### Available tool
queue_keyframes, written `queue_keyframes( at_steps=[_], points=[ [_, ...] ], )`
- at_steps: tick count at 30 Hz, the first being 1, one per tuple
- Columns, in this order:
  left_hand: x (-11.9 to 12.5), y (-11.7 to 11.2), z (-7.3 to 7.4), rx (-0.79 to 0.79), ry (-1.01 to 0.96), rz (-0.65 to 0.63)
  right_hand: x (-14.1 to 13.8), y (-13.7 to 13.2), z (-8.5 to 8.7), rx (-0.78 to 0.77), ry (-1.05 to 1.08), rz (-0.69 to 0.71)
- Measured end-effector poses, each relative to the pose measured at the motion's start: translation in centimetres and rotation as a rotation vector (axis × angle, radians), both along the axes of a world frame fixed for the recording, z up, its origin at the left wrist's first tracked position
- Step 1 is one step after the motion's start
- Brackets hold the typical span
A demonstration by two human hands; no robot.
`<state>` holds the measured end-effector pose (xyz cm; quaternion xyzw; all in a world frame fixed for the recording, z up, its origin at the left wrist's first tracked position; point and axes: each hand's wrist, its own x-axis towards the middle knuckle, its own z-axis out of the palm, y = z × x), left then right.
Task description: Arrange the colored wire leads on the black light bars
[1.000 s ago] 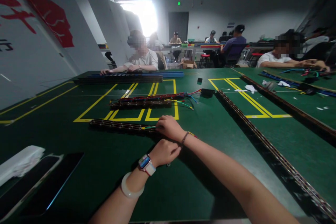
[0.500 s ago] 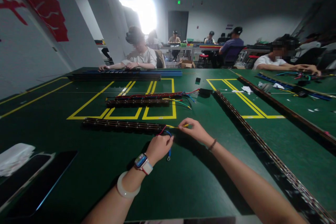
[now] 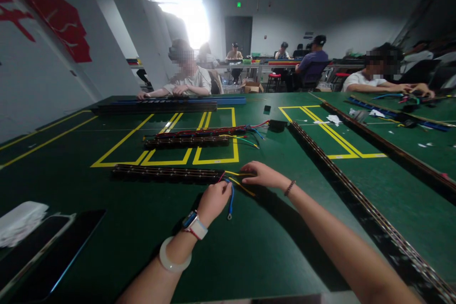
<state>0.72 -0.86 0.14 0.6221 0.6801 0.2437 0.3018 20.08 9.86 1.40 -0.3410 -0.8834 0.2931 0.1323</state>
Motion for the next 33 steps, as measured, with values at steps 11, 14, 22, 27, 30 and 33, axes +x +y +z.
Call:
queue_keyframes(
  at_steps=[11, 14, 22, 27, 30, 33],
  points=[
    [-0.3, 0.6, -2.0, -0.016, -0.202, 0.033, -4.5, -3.2, -0.7, 0.075, -0.321, -0.133],
    [-0.1, 0.6, -2.1, 0.039, -0.245, 0.036, -4.7, -3.6, -0.6, 0.020, -0.307, -0.126],
    [0.6, 1.0, -1.7, -0.067, -0.659, 0.086, -4.2, -2.7, -0.7, -0.275, -0.094, -0.167],
    [0.7, 0.7, -1.0, -0.152, -0.932, 0.152, -4.0, -3.0, 0.0, -0.094, -0.129, -0.132],
    [0.8, 0.4, -0.8, -0.202, -1.088, 0.122, -4.4, -4.2, 0.1, 0.134, -0.241, -0.157],
    [0.7, 0.4, -1.1, -0.232, -1.197, 0.087, -5.3, -5.8, -0.3, 0.312, -0.376, -0.180]
  ],
)
